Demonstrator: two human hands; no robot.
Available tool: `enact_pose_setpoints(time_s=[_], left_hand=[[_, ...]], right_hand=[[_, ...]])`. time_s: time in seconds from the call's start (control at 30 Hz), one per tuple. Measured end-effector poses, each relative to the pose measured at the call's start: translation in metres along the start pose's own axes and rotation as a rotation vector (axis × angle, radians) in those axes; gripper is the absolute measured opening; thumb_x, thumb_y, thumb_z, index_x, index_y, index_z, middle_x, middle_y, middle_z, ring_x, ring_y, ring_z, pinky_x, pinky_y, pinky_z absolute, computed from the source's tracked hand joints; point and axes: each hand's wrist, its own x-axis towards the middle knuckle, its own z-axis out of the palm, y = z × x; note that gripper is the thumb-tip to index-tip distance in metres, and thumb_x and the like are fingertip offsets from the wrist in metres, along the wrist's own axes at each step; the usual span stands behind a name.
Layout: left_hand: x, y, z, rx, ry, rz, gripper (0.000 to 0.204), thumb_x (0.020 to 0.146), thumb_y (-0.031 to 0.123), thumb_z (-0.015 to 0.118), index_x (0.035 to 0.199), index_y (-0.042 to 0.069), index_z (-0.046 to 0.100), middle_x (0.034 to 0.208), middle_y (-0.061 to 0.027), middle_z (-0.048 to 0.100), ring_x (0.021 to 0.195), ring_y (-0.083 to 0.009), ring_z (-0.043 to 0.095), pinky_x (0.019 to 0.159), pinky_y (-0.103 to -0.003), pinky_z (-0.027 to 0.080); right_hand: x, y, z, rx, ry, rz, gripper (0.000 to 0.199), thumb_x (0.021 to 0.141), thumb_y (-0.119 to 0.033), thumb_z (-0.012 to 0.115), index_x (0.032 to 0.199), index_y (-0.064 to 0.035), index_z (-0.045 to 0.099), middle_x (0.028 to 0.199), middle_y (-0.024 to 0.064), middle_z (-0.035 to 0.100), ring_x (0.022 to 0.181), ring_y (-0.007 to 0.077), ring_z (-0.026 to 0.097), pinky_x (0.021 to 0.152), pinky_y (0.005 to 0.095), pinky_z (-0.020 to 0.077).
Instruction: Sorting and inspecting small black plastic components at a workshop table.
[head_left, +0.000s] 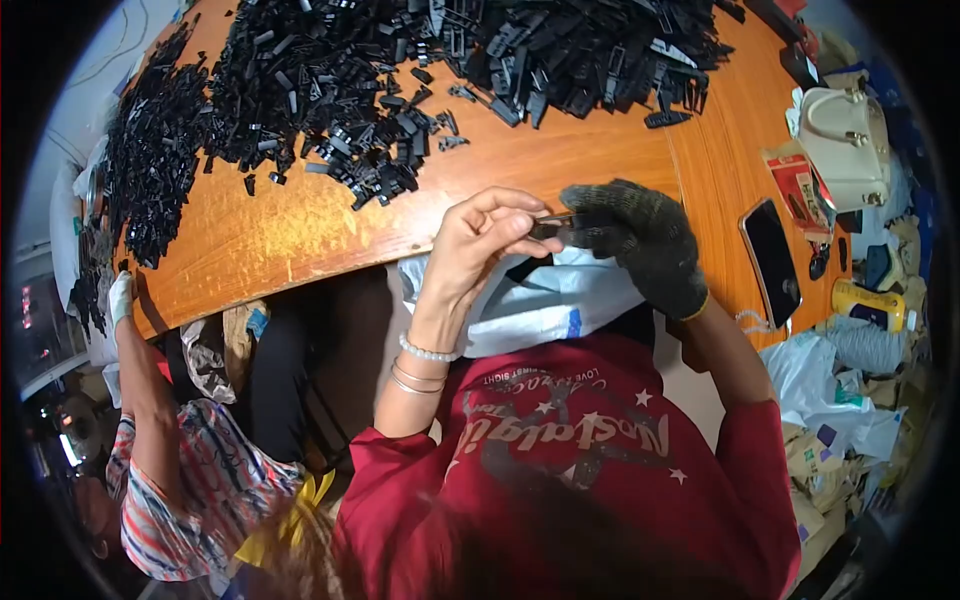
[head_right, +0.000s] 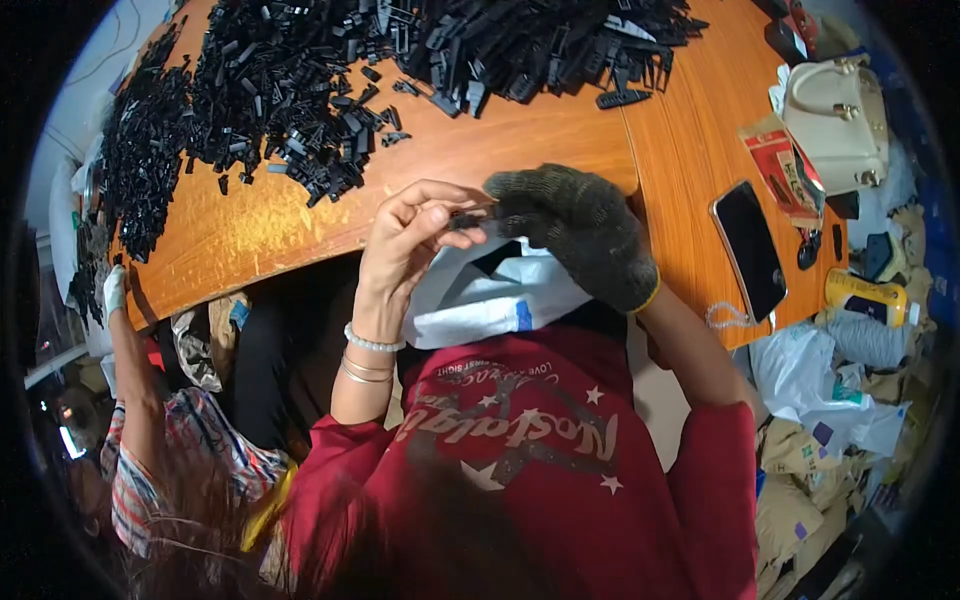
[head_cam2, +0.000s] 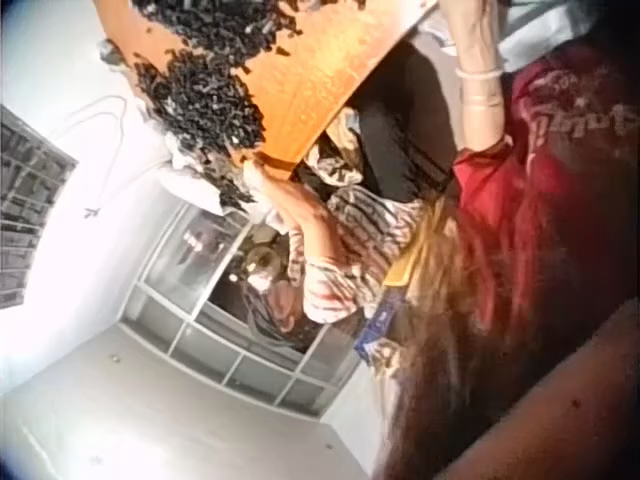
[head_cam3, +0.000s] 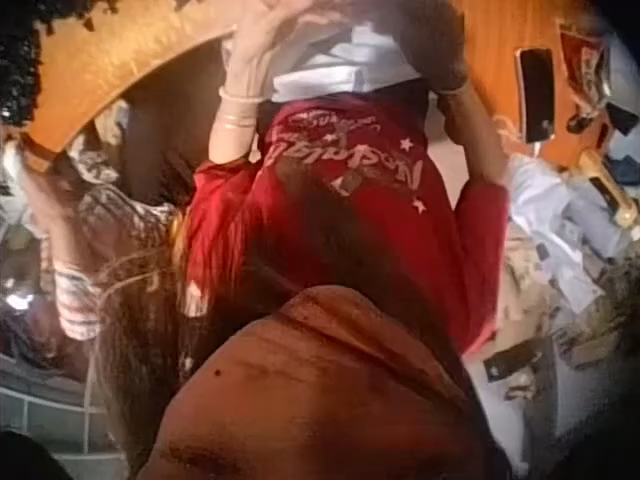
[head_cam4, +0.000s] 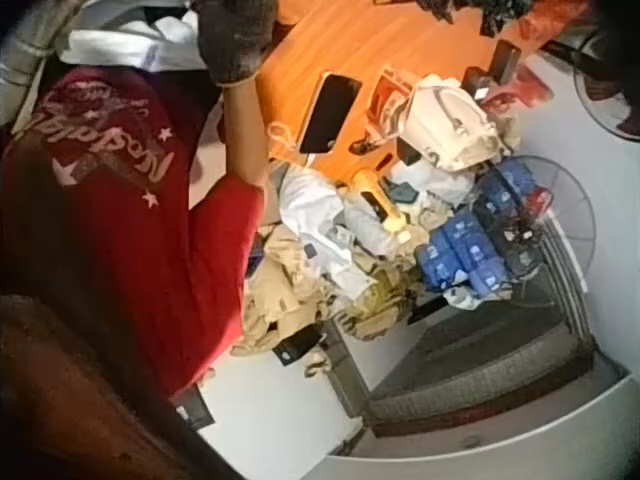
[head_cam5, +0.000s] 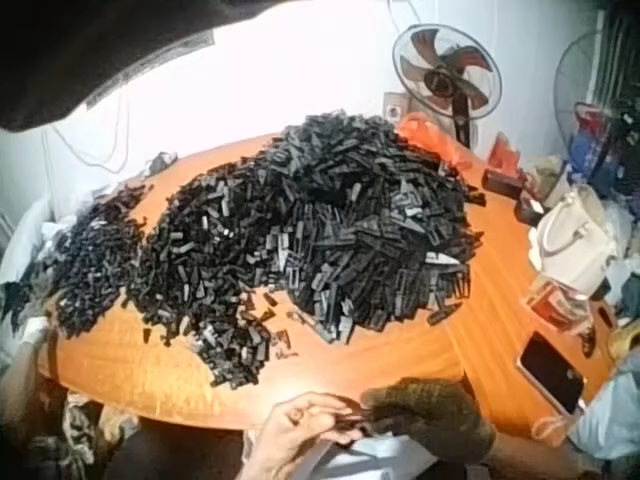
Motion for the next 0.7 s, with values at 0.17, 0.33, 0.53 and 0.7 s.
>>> enact_pose_setpoints(time_s=[0.17, 0.33, 0.53, 0.7], left_hand=[[0.001, 0.000, 0.020, 0.180, 0.133, 0.011, 0.014, 0.090, 0.003, 0.061, 0.097, -0.009, 0.061, 0.082, -0.0186, 0.068, 0.077, -0.0278, 0.071, 0.068, -0.030, 0.061], [0.002, 0.000, 0.020, 0.142, 0.148, -0.030, 0.012, 0.089, 0.002, 0.063, 0.094, -0.009, 0.061, 0.081, -0.0193, 0.068, 0.076, -0.0279, 0.071, 0.069, -0.030, 0.061], [0.004, 0.003, 0.023, 0.169, 0.129, -0.078, 0.010, 0.089, 0.000, 0.062, 0.094, -0.008, 0.060, 0.081, -0.0191, 0.067, 0.079, -0.0276, 0.071, 0.073, -0.030, 0.061], [0.004, -0.001, 0.022, 0.171, 0.126, -0.072, 0.009, 0.088, -0.001, 0.062, 0.093, -0.007, 0.059, 0.080, -0.0181, 0.067, 0.075, -0.0259, 0.070, 0.070, -0.030, 0.061]], right_hand=[[-0.005, 0.022, 0.001, -0.132, 0.055, -0.159, 0.031, 0.084, 0.004, 0.063, 0.115, 0.0002, 0.062, 0.105, 0.0096, 0.066, 0.093, 0.0167, 0.064, 0.079, 0.0286, 0.0528], [-0.008, 0.023, 0.002, -0.002, 0.074, 0.023, 0.027, 0.087, 0.002, 0.062, 0.114, -0.0010, 0.063, 0.100, 0.0085, 0.067, 0.086, 0.0138, 0.063, 0.074, 0.0282, 0.0533], [-0.008, 0.030, 0.001, -0.035, 0.106, -0.061, 0.027, 0.088, 0.001, 0.061, 0.114, -0.0010, 0.063, 0.098, 0.0086, 0.067, 0.083, 0.0131, 0.063, 0.073, 0.0280, 0.0534], [-0.006, 0.029, -0.004, -0.062, 0.076, -0.086, 0.027, 0.087, -0.002, 0.062, 0.114, -0.0023, 0.064, 0.099, 0.0110, 0.067, 0.086, 0.0173, 0.065, 0.073, 0.0300, 0.0531]])
